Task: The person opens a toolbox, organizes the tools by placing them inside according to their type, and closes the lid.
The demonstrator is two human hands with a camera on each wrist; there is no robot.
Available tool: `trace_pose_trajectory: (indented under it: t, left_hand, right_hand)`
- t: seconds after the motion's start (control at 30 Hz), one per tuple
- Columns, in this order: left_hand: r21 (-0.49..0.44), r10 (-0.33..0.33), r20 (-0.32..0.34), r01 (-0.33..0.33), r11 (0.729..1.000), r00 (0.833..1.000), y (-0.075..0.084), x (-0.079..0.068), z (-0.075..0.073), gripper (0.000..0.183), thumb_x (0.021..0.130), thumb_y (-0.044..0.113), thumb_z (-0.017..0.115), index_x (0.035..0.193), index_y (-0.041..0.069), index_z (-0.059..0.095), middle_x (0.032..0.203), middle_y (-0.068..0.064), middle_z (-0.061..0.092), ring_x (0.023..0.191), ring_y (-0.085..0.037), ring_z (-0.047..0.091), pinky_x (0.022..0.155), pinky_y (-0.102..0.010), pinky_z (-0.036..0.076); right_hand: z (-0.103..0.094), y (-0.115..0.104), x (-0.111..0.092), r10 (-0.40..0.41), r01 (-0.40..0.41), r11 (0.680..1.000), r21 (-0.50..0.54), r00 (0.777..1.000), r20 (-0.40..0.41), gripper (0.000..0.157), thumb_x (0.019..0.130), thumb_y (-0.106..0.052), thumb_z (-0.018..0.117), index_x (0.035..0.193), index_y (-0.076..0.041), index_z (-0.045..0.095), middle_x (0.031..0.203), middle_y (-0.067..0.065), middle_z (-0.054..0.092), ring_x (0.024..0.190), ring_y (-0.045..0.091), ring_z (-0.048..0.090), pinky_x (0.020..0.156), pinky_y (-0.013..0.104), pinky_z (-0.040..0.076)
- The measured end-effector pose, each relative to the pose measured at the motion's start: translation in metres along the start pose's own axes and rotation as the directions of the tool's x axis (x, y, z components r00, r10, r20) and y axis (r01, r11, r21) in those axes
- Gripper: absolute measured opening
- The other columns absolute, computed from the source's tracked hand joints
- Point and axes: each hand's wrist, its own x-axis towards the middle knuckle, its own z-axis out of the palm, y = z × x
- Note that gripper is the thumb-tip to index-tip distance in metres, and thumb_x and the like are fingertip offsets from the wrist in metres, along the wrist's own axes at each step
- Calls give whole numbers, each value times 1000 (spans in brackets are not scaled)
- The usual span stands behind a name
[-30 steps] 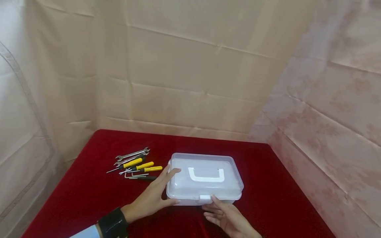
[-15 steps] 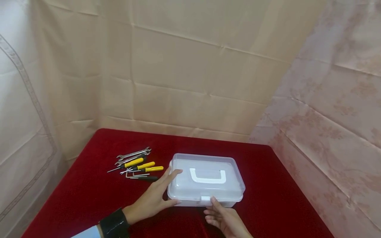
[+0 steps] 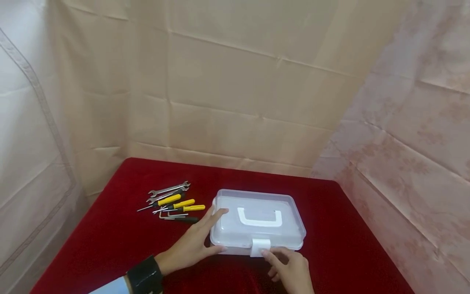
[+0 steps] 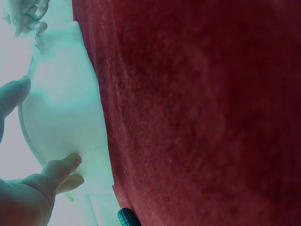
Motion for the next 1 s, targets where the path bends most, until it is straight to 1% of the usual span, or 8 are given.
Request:
trace_pose_trajectory:
  t: [0.07, 0.17, 0.43, 0.6, 0.7, 0.83, 0.9, 1.0]
  left_hand:
    - [-4, -1, 5, 1, 1000, 1000, 0, 0, 0, 95, 79, 52, 73, 156, 39, 17, 162, -4, 14, 132, -28, 42, 91, -40, 46]
    - [-8, -7, 10, 7, 1000, 1000, 1, 0, 0, 96, 79, 52, 73, 156, 39, 17, 162, -4, 14, 133, -27, 41, 92, -39, 45]
    - [-28, -4, 32, 5, 1000, 999, 0, 1, 0, 96, 80, 49, 74, 156, 41, 15, 162, -3, 12, 133, -25, 40, 94, -36, 44]
    - [-35, -20, 8, 21, 999, 1000, -2, 0, 1, 98, 79, 52, 74, 156, 40, 15, 162, -4, 13, 133, -26, 40, 93, -38, 44]
    - [-120, -51, -13, 49, 992, 999, -4, -1, 4, 108, 77, 49, 77, 158, 34, 7, 161, -3, 17, 134, -27, 39, 92, -38, 45]
    - [-228, -79, -26, 71, 971, 997, -5, -2, 8, 116, 78, 45, 78, 159, 23, -2, 155, -2, 29, 127, -22, 48, 91, -35, 46]
    - [-237, -76, -22, 69, 969, 997, -5, -3, 9, 114, 79, 45, 77, 159, 21, 0, 151, -2, 36, 119, -19, 54, 91, -35, 46]
    - [-219, -90, -11, 85, 972, 996, -4, -4, 11, 110, 79, 49, 75, 158, 21, 5, 147, 1, 42, 111, -16, 57, 92, -36, 46]
  right_hand:
    - [1, -2, -3, -63, 56, 995, -86, 994, -84, 44, 77, -51, 74, 95, -12, 71, 70, 2, 67, 53, 14, 62, 48, 27, 50]
    - [1, -1, -6, -116, 104, 988, -109, 988, -100, 42, 77, -50, 75, 97, -14, 68, 75, -1, 67, 58, 14, 63, 48, 26, 50]
    - [-7, 18, -9, 1, -1, 1000, 31, 1000, 24, 36, 85, -39, 72, 105, -9, 68, 90, 7, 66, 71, 21, 64, 55, 33, 53]
    - [-9, 26, -6, -125, 129, 991, -27, 984, 129, 36, 87, -36, 72, 110, -9, 71, 90, 6, 65, 68, 15, 64, 54, 31, 53]
    - [-9, 28, -3, -191, 206, 976, -77, 967, 169, 36, 87, -36, 71, 111, -9, 71, 93, 5, 65, 63, 10, 60, 51, 29, 51]
    - [-10, 28, 1, -255, 307, 919, -246, 942, 220, 35, 87, -39, 70, 110, -13, 72, 99, -3, 66, 68, 3, 57, 58, 25, 50]
    - [-16, 26, 2, -274, 320, 887, -334, 945, 177, 28, 86, -40, 71, 103, -17, 74, 93, -10, 66, 72, 0, 56, 63, 24, 48]
    - [-34, 22, 4, -282, 235, 862, -448, 959, -38, 16, 84, -39, 75, 83, -23, 71, 73, -13, 60, 66, 3, 52, 60, 24, 45]
